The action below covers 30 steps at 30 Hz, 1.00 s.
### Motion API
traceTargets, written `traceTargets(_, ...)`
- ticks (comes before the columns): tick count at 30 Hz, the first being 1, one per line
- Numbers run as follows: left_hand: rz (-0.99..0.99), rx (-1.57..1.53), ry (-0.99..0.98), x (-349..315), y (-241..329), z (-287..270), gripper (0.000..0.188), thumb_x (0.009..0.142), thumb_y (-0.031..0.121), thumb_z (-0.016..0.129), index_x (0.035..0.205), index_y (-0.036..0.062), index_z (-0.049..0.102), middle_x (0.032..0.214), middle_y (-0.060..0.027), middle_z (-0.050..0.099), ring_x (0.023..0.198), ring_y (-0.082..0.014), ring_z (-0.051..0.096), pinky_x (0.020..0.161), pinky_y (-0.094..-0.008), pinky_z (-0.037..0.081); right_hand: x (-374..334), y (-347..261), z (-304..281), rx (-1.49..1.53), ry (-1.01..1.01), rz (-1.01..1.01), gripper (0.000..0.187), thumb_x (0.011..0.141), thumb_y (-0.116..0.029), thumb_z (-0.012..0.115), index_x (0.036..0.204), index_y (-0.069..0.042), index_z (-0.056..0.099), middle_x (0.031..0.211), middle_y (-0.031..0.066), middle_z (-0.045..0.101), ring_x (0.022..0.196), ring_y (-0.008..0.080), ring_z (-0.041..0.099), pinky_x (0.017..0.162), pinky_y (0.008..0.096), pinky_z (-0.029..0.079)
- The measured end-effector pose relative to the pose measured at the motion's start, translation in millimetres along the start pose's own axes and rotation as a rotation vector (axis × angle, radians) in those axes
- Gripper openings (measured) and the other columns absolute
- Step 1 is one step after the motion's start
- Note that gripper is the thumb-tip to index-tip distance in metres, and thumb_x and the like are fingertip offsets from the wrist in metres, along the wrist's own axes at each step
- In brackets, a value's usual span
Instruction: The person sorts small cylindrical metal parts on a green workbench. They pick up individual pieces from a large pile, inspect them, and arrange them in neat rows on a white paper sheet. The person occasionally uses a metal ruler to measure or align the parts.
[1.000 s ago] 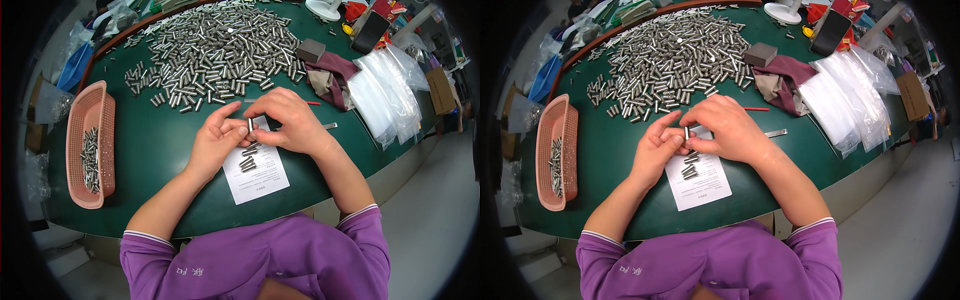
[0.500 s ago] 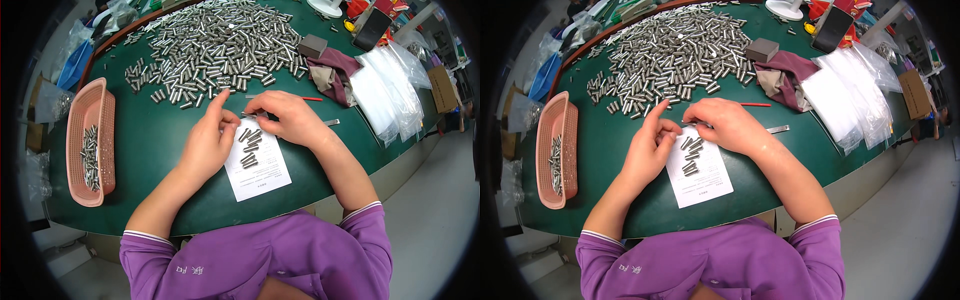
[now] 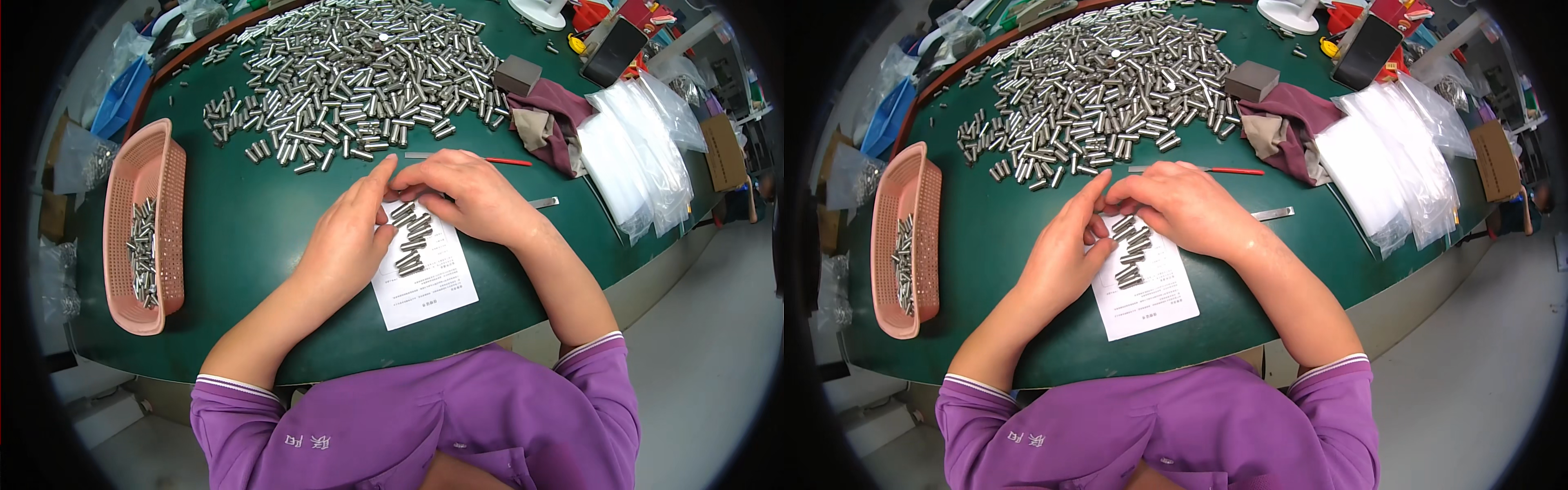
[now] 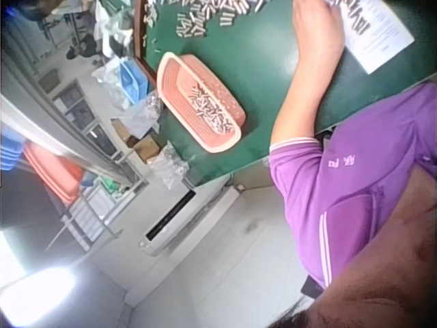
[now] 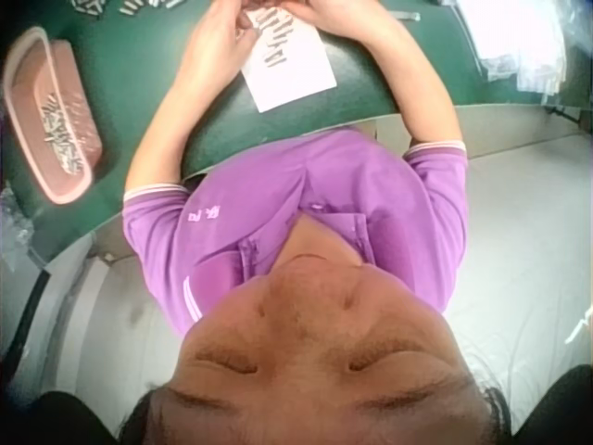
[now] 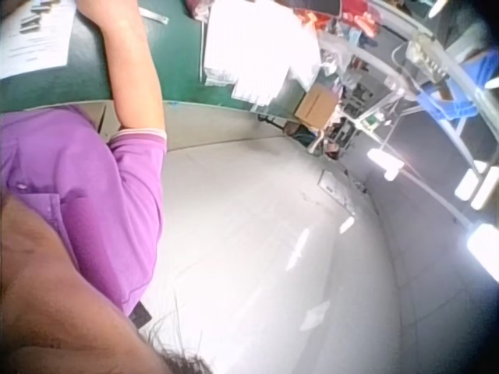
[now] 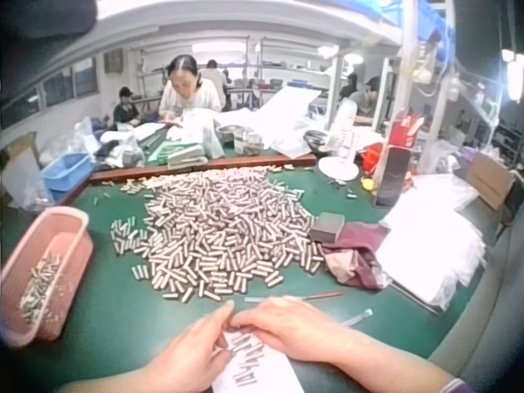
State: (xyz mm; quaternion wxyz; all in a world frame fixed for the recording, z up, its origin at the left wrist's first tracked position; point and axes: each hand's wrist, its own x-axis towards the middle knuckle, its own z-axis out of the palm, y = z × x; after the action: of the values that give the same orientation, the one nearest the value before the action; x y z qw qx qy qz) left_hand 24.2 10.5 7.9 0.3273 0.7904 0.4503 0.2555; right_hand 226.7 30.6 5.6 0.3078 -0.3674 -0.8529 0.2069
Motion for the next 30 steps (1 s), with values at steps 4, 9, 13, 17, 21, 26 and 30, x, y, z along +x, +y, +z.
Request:
traceTargets(4, 0.027, 0.033, -0.012, 0, 0, -1, 0.076, 0.072, -0.008, 0.064, 0.141, 0.0086, 0.037, 0.101, -0.0064, 0.061, 0.08, -0.0173, 0.056, 0.071, -0.0303, 0.049, -4, 1, -6, -0.029, 0.008, 0.047, 0.022, 0.073, -0.005, 0.061, 0.093, -0.013, 0.063, 0.084, 0.0017, 0.061, 0.091, 0.0237, 0.056, 0.087, 0.0384, 0.043)
traceTargets(9, 0.006, 0.04, -0.042, -1, 3, -3, 0.074, 0.073, -0.008, 0.063, 0.14, 0.0096, 0.038, 0.099, -0.0044, 0.062, 0.083, -0.0184, 0.056, 0.074, -0.0313, 0.049, -9, -3, -21, -0.094, -0.118, 0.079, 0.01, 0.068, -0.008, 0.063, 0.078, -0.011, 0.063, 0.092, 0.0028, 0.056, 0.1, 0.0246, 0.051, 0.088, 0.0387, 0.039)
traceTargets(13, 0.021, 0.04, -0.05, -2, 6, -3, 0.073, 0.073, -0.007, 0.063, 0.14, 0.0098, 0.039, 0.098, -0.0043, 0.062, 0.084, -0.0187, 0.056, 0.075, -0.0316, 0.048, -10, -4, -22, -0.068, -0.137, 0.066, 0.008, 0.066, -0.008, 0.065, 0.073, -0.011, 0.063, 0.093, 0.0019, 0.055, 0.098, 0.0241, 0.05, 0.088, 0.0375, 0.039)
traceTargets(17, 0.009, 0.041, -0.069, -4, 9, -3, 0.071, 0.074, -0.007, 0.063, 0.139, 0.009, 0.04, 0.097, -0.0045, 0.062, 0.086, -0.0192, 0.057, 0.075, -0.0318, 0.048, -11, -2, -22, -0.056, -0.144, 0.039, 0.009, 0.065, -0.008, 0.067, 0.072, -0.011, 0.063, 0.093, 0.0008, 0.055, 0.096, 0.0234, 0.05, 0.088, 0.0367, 0.038)
traceTargets(21, 0.018, 0.04, -0.072, -5, 9, -2, 0.07, 0.074, -0.006, 0.063, 0.138, 0.0084, 0.041, 0.097, -0.0047, 0.062, 0.087, -0.0196, 0.057, 0.076, -0.0322, 0.048, -12, -3, -22, -0.021, -0.166, 0.024, 0.008, 0.066, -0.009, 0.068, 0.07, -0.01, 0.062, 0.092, 0.0024, 0.055, 0.099, 0.0244, 0.05, 0.088, 0.0376, 0.038)
traceTargets(26, 0.032, 0.042, -0.08, -6, 12, -3, 0.07, 0.074, -0.006, 0.063, 0.138, 0.0082, 0.041, 0.097, -0.0052, 0.061, 0.087, -0.0197, 0.058, 0.077, -0.0326, 0.048, -13, -3, -22, -0.013, -0.173, 0.007, 0.009, 0.065, -0.01, 0.07, 0.07, -0.011, 0.062, 0.091, 0.002, 0.055, 0.097, 0.0238, 0.051, 0.087, 0.0363, 0.038)
traceTargets(30, 0.052, 0.053, -0.093, -8, 12, -2, 0.069, 0.074, -0.005, 0.064, 0.138, 0.008, 0.041, 0.097, -0.0054, 0.061, 0.087, -0.0199, 0.058, 0.077, -0.0327, 0.048, -13, -5, -24, 0.012, -0.211, 0.027, 0.01, 0.065, -0.009, 0.072, 0.07, -0.012, 0.063, 0.091, 0.0, 0.054, 0.097, 0.0218, 0.051, 0.089, 0.0358, 0.036)
